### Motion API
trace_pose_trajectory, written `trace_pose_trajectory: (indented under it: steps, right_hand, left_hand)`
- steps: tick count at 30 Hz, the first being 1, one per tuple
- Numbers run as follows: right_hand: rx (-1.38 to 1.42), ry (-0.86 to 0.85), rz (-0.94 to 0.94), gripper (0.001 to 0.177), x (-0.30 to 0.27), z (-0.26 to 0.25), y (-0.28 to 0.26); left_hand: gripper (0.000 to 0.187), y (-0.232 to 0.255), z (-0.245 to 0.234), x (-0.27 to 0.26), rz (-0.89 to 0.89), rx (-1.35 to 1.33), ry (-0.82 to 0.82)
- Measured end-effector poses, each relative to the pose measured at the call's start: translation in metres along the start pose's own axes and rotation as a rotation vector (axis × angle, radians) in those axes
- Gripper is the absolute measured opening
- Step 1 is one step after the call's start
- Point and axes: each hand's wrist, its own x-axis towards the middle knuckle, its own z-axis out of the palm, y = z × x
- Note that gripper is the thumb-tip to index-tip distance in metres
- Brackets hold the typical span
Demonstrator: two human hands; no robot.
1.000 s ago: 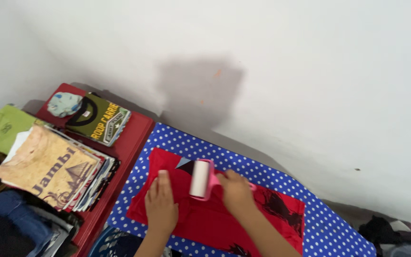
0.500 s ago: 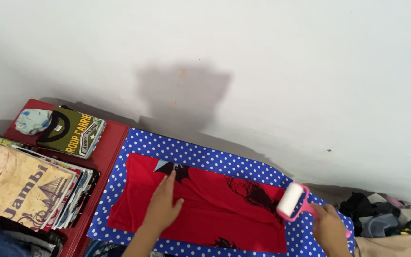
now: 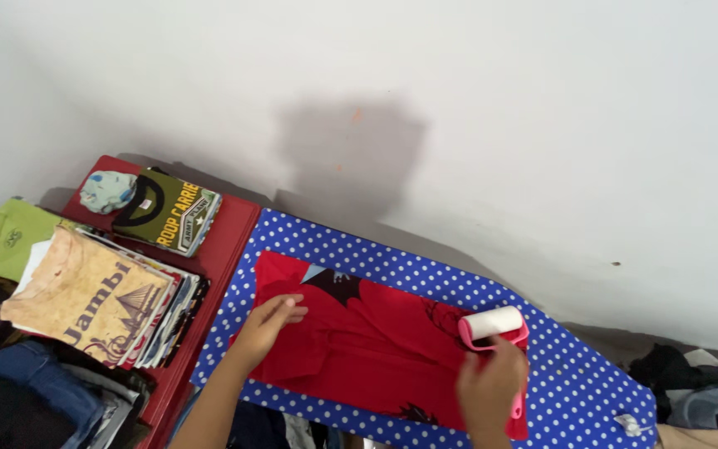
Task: The person takes a black t-shirt and a red t-shirt from a laundry basket, places them on an ironing board, and uses a lint roller to clean the surfaces. The person folds the shirts after rolling them.
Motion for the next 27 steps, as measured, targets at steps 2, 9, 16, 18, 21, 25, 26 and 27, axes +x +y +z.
trace_pose_trajectory:
  steps: [2, 9, 16, 18, 21, 25, 26, 27]
  right_hand:
    - [0.152, -0.110, -0.209, 0.039, -0.002, 0.013, -0.047]
    - [0.298, -0.588, -0.821, 0.040, -0.022, 0.071, -0.158]
    - [0.826, -0.862, 0.381, 0.011, 0.027, 0.155, -0.168]
    - [0.968, -0.711, 0.835, 0.014, 0.053, 0.166, -0.160]
    - [0.857, -0.769, 0.827, 0.023, 0.065, 0.166, -0.158]
    - [0.667, -0.854, 0.232, 0.043, 0.061, 0.153, -0.167]
    - [0.531, -0.867, 0.111, 0.046, 0.060, 0.150, -0.170]
    - [0.394, -0.875, -0.009, 0.049, 0.059, 0.148, -0.172]
  left_hand:
    - [0.060, 0.000, -0.008, 0.009, -0.034, 0.017, -0.053]
    - [0.084, 0.002, -0.029, 0.033, -0.152, -0.004, -0.129]
    - [0.095, -0.016, -0.056, 0.063, -0.315, 0.011, -0.190]
    - [0.097, -0.026, -0.064, 0.073, -0.312, 0.047, -0.164]
    - [0.075, -0.041, -0.069, 0.083, -0.322, -0.040, -0.097]
    - [0.068, -0.048, -0.069, 0.082, -0.306, -0.022, -0.049]
    - [0.061, -0.045, -0.068, 0.080, -0.325, -0.008, -0.049]
    - [0.057, -0.040, -0.067, 0.078, -0.344, 0.007, -0.048]
